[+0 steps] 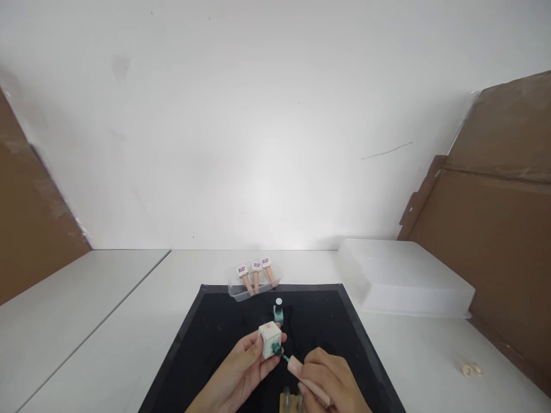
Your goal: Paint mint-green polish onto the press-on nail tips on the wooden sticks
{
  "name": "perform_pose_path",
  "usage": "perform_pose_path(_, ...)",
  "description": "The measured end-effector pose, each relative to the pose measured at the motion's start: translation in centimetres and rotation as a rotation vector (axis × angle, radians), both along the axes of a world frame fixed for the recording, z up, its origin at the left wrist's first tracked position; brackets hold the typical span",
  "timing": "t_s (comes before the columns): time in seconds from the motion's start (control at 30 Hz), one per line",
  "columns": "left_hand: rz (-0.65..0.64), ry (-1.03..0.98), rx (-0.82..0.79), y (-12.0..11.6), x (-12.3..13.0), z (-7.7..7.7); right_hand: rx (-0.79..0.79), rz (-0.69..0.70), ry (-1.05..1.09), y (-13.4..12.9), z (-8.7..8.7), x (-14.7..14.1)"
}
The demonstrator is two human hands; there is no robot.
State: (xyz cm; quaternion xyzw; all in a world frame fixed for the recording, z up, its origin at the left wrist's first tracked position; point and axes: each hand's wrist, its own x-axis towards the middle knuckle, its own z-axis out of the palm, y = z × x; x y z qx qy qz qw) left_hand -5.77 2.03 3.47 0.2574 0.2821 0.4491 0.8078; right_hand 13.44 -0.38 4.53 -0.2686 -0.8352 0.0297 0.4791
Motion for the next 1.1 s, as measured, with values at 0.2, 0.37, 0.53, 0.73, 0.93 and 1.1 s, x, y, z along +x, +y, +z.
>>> perform_pose_path(0.2,0.000,0.009,0.008,-0.2,0.0,-0.2,0.023,-0.023,-0.047,0.1,-0.4,0.0)
perform_pose_path(0.37,-0.023,-0.015,0.057,-0.2,-0.1,-0.4,-0.008,-0.006,-0.074,0.5,-0.8,-0.3)
perform_pose_path(0.53,0.009,0.049,0.114,-0.3,-0.1,-0.2,-0.094,-0.043,-0.085,0.9,-1.7,-0.4)
perform_pose_path(0.73,0.079,0.196,0.222,-0.5,-0.5,0.6,-0.682,-0.004,0.065,0.7,-1.7,-0.5)
perform_pose_path(0.93,0.147,0.232,0.258,0.0,-0.3,-0.5,-0.870,0.020,0.212,1.1,-1.7,-0.4)
perform_pose_path(1.1,0.174,0.271,0.249,0.2,-0.4,-0.7,-1.000,0.068,0.350,1.2,-2.2,-0.6)
